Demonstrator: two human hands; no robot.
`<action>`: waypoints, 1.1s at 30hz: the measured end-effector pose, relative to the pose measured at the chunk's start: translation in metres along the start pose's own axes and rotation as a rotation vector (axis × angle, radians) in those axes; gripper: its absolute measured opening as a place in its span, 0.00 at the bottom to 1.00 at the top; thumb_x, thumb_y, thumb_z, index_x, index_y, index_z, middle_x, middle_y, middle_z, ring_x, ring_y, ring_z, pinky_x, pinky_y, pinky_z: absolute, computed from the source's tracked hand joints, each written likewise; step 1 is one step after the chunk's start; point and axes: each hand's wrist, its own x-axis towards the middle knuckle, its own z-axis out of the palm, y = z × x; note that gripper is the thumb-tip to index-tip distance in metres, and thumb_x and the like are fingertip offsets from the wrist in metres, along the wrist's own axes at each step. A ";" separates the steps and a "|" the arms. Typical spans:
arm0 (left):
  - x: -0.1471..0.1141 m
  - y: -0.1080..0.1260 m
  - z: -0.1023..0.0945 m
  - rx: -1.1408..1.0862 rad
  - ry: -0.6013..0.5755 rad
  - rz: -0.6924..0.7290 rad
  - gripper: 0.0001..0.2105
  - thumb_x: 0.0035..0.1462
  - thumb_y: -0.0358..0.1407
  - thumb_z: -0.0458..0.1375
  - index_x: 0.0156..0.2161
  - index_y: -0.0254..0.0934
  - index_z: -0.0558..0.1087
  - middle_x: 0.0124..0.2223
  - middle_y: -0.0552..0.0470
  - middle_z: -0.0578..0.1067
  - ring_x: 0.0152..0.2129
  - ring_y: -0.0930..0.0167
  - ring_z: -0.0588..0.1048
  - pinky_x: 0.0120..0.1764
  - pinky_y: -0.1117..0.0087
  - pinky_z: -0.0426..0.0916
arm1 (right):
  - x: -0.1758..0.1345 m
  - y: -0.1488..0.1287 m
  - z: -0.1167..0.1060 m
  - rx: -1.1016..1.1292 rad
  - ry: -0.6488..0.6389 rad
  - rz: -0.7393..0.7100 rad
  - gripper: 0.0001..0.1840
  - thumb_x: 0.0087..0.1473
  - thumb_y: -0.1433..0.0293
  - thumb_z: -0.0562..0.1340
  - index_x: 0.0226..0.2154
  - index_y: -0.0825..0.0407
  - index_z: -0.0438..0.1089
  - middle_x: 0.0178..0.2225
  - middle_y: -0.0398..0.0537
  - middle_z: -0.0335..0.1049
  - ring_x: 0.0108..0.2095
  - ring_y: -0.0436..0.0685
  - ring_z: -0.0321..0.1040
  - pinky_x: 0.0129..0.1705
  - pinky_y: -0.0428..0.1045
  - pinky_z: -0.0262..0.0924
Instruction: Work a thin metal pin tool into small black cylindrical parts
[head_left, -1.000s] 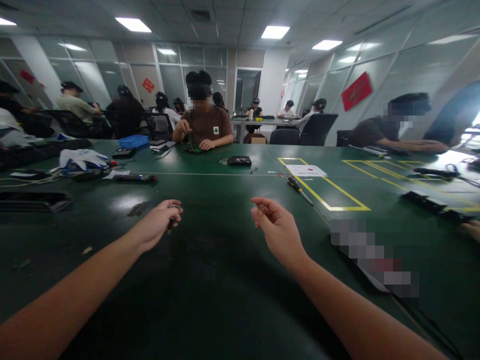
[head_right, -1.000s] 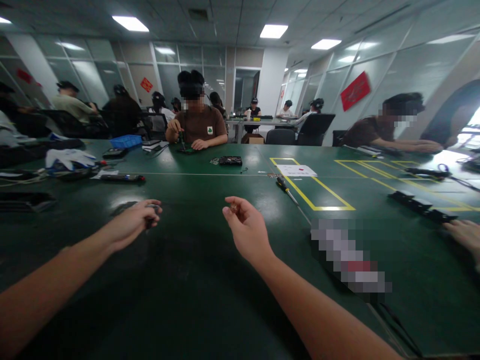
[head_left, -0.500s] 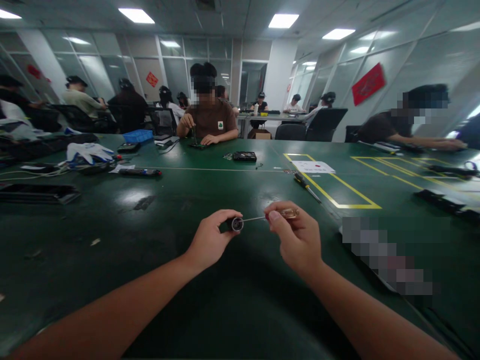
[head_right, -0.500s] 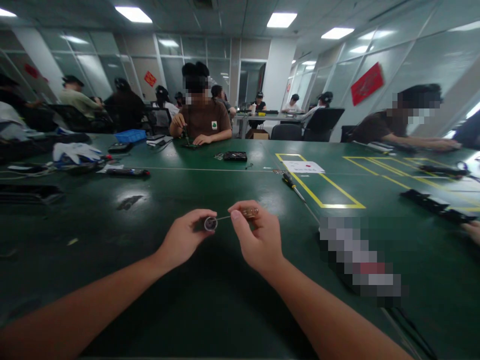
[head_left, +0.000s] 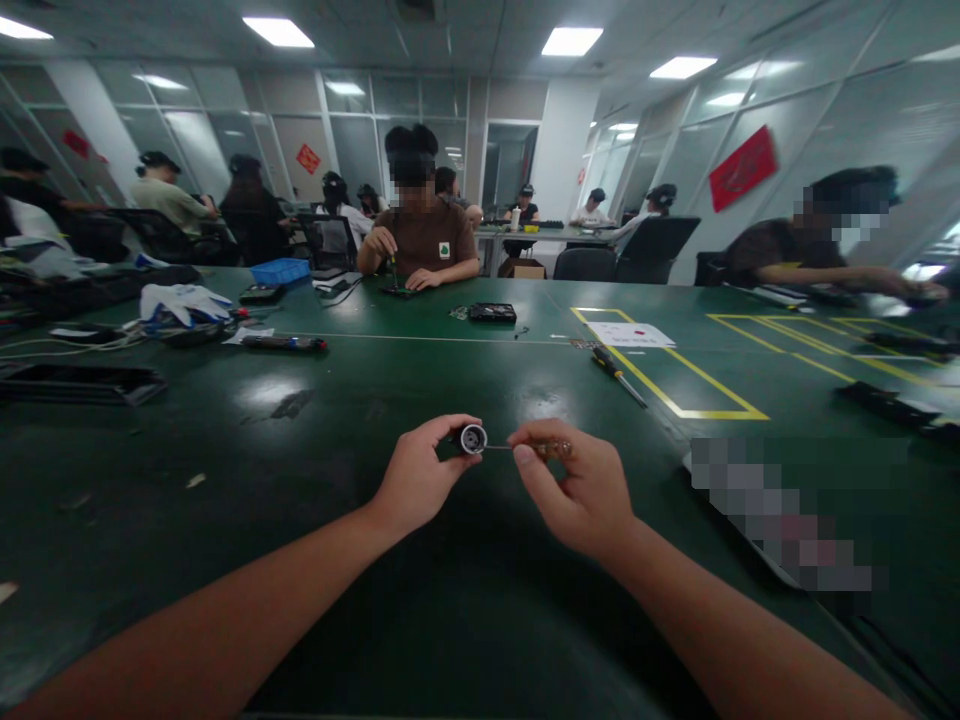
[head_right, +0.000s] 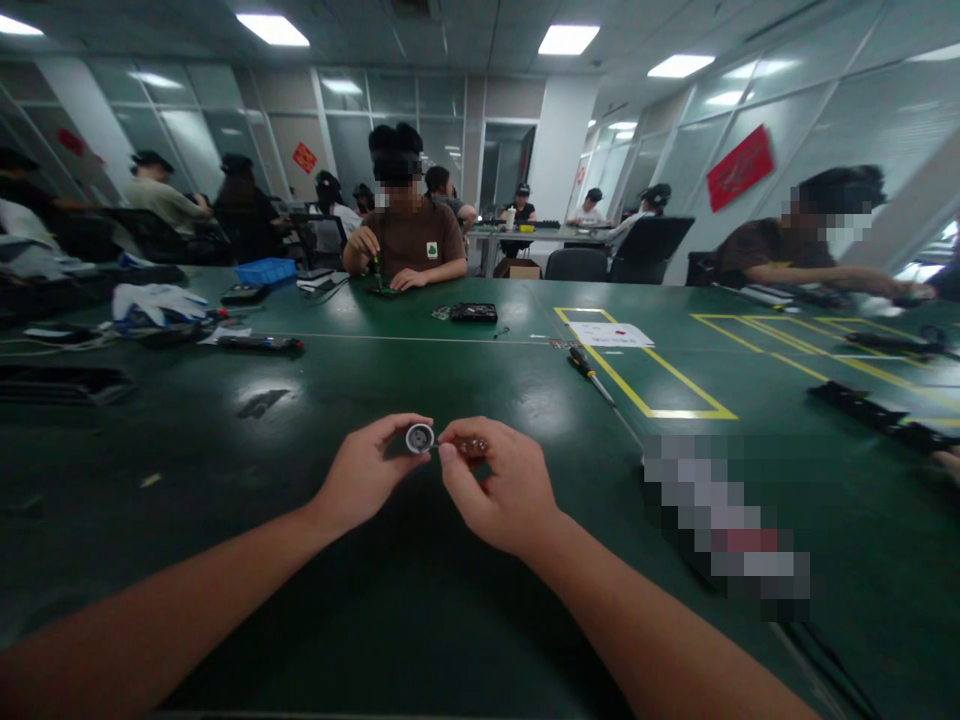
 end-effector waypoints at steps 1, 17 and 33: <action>0.000 0.000 0.000 0.008 0.003 0.007 0.17 0.54 0.28 0.67 0.50 0.41 0.79 0.49 0.50 0.81 0.47 0.63 0.79 0.56 0.59 0.70 | 0.001 0.000 0.001 -0.002 -0.015 -0.011 0.07 0.61 0.68 0.59 0.35 0.47 0.74 0.29 0.46 0.77 0.27 0.55 0.73 0.33 0.50 0.65; 0.002 -0.004 0.000 0.020 0.041 0.128 0.19 0.52 0.24 0.67 0.49 0.40 0.80 0.51 0.49 0.81 0.50 0.64 0.78 0.57 0.60 0.70 | 0.001 -0.001 0.001 0.001 0.052 -0.187 0.05 0.59 0.74 0.60 0.37 0.51 0.72 0.30 0.45 0.76 0.28 0.52 0.73 0.32 0.47 0.65; 0.003 -0.009 0.000 0.041 0.059 0.101 0.19 0.53 0.26 0.68 0.50 0.42 0.80 0.51 0.50 0.81 0.49 0.64 0.78 0.57 0.58 0.70 | 0.001 0.001 0.001 -0.007 0.015 -0.212 0.05 0.60 0.74 0.60 0.38 0.52 0.72 0.30 0.44 0.76 0.29 0.51 0.74 0.33 0.46 0.65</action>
